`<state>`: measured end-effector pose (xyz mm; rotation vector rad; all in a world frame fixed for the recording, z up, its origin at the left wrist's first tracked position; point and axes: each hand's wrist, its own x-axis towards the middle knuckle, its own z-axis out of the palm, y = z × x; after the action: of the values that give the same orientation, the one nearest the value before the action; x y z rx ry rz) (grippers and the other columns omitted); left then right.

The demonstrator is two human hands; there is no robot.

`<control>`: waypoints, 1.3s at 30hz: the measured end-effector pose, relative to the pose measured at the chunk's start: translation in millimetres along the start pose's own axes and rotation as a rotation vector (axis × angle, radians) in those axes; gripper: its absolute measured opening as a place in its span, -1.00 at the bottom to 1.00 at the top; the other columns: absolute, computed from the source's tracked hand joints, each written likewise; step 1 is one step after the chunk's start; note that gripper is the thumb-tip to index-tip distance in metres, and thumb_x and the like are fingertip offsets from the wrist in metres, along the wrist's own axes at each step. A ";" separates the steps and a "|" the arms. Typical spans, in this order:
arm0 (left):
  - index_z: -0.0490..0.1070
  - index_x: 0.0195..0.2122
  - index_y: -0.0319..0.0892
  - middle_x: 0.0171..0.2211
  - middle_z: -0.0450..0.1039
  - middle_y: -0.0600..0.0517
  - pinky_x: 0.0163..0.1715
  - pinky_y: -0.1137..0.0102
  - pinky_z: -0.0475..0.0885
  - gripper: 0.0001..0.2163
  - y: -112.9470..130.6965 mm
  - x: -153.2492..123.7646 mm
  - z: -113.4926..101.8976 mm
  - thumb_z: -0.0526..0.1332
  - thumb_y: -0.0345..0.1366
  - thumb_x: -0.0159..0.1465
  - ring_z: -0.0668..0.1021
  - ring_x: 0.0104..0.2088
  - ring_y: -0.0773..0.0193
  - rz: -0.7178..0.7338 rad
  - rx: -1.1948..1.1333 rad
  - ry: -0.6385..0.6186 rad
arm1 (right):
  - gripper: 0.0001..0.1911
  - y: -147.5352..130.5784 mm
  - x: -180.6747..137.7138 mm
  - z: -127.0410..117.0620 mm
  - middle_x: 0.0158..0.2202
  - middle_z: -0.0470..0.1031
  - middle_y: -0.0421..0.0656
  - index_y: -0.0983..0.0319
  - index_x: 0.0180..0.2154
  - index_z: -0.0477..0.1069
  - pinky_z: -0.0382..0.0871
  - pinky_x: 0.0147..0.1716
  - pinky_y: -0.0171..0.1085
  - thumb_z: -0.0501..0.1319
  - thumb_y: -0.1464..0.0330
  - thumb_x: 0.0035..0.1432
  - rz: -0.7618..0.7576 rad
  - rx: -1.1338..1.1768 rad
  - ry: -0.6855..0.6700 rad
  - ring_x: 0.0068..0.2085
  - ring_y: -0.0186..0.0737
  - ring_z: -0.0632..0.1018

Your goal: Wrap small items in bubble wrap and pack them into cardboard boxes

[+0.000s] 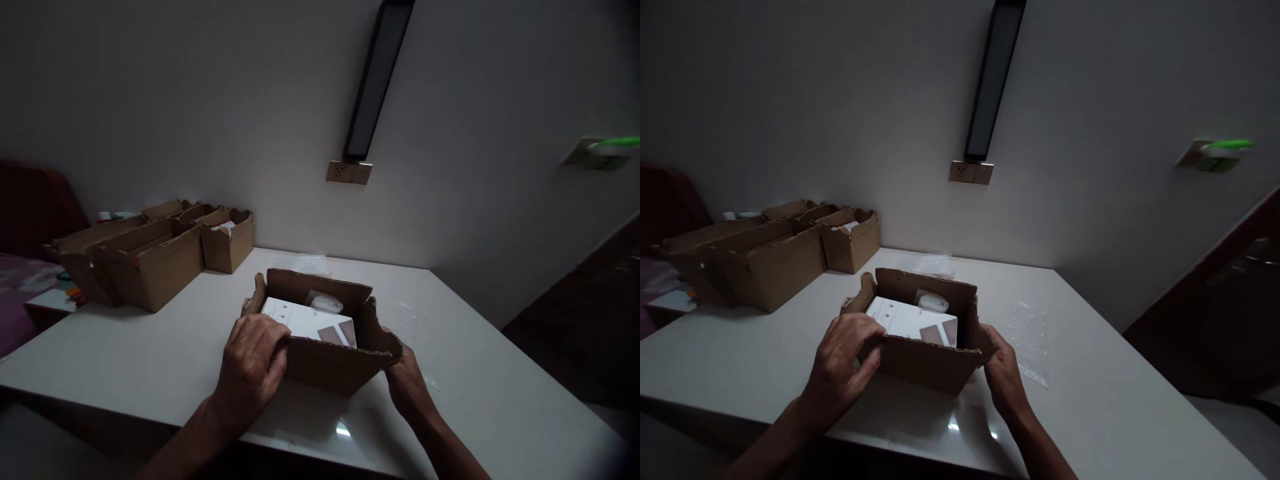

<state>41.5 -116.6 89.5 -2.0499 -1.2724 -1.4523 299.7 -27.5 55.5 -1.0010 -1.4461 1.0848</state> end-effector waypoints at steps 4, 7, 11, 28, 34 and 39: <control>0.37 -0.14 -0.19 -0.27 0.50 -0.01 -0.14 0.25 0.39 -0.80 -0.2 0.1 1.3 0.15 -0.57 0.27 0.50 -0.17 0.18 0.006 0.015 0.014 | -0.72 3.3 -1.2 1.4 -0.32 0.56 -0.18 0.23 -0.21 0.52 0.38 -0.36 -0.34 0.31 0.22 0.03 0.013 -0.003 0.019 -0.31 -0.22 0.47; 0.37 -0.11 -0.18 -0.24 0.51 -0.01 -0.12 0.22 0.40 -0.78 0.0 0.0 3.3 0.15 -0.56 0.27 0.51 -0.14 0.16 0.009 0.027 0.026 | -0.75 6.0 -4.1 1.6 -0.35 0.56 -0.18 0.23 -0.30 0.52 0.37 -0.39 -0.33 0.31 0.20 0.02 0.035 0.015 0.014 -0.35 -0.22 0.46; 0.35 -0.04 -0.19 -0.15 0.50 -0.06 0.00 0.12 0.39 -0.72 -0.2 -1.8 7.6 0.15 -0.58 0.26 0.47 0.04 0.07 0.009 0.049 0.037 | -0.66 14.1 -8.7 2.6 -0.34 0.59 -0.11 0.25 -0.36 0.53 0.40 -0.37 -0.25 0.30 0.09 0.03 0.118 -0.026 0.019 -0.34 -0.13 0.50; 0.14 0.27 -0.05 0.32 0.07 -0.14 0.28 -0.06 0.20 -0.40 -9.7 -16.6 19.0 0.23 -0.53 0.23 0.19 0.34 -0.07 -0.157 0.038 0.219 | -0.50 47.9 -14.2 1.9 -0.30 0.60 -0.04 0.29 -0.28 0.57 0.45 -0.25 -0.17 0.27 -0.04 0.07 0.180 -0.072 -0.020 -0.21 0.01 0.55; 0.00 0.35 -0.03 0.33 0.09 -0.15 0.31 -0.05 0.14 -0.34 -29.7 -36.9 24.5 0.22 -0.37 0.26 0.21 0.33 -0.04 -0.449 -0.138 0.208 | -0.55 57.8 -13.0 1.4 -0.33 0.55 -0.07 0.31 -0.34 0.50 0.41 -0.31 -0.22 0.24 0.01 0.12 0.173 -0.085 -0.028 -0.28 -0.10 0.49; -0.01 0.35 -0.08 0.25 0.25 -0.22 0.21 -0.07 0.31 -0.32 -44.5 -55.9 34.3 0.25 -0.26 0.24 0.34 0.25 -0.11 -0.721 -0.235 -0.013 | -0.60 60.4 -12.0 4.1 -0.35 0.55 -0.08 0.28 -0.34 0.51 0.41 -0.28 -0.22 0.19 0.06 0.14 0.098 -0.191 -0.020 -0.26 -0.07 0.50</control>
<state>21.1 -95.2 16.0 -1.8056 -2.0673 -1.9545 299.5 -24.6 -6.2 -1.2094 -1.5525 1.0431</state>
